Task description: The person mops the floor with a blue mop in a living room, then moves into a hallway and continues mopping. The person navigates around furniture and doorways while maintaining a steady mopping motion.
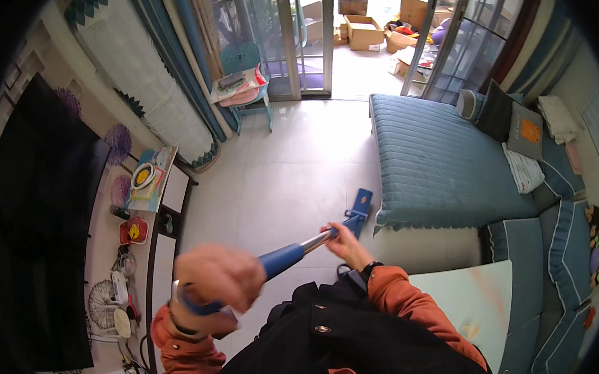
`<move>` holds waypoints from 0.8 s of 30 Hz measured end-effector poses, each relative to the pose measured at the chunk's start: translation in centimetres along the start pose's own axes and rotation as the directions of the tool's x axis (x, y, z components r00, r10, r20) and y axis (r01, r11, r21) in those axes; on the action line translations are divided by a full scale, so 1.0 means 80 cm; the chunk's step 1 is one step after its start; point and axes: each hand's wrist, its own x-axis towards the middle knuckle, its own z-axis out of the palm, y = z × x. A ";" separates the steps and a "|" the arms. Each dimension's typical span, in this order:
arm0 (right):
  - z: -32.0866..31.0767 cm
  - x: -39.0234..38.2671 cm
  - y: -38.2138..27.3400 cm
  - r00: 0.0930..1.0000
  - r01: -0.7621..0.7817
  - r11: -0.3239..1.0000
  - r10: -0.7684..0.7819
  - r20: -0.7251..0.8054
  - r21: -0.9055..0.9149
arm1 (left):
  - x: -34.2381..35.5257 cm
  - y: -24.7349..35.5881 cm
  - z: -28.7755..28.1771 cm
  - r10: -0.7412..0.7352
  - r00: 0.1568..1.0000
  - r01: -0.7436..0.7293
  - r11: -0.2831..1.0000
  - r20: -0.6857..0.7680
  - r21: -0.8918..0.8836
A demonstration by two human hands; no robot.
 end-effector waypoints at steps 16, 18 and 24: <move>0.074 0.139 -0.080 0.970 -0.220 0.919 0.170 -0.175 -0.327 | -0.007 -0.145 0.006 0.278 0.424 0.198 0.900 -0.862 0.388; 0.096 0.145 -0.059 0.958 -0.285 0.861 0.241 -0.156 -0.422 | 0.001 -0.139 0.018 0.320 0.461 0.210 0.867 -0.828 0.452; 0.125 0.128 0.038 0.868 -0.485 0.697 0.460 -0.190 -0.528 | 0.046 -0.109 0.053 0.273 0.749 0.266 0.711 -0.604 0.651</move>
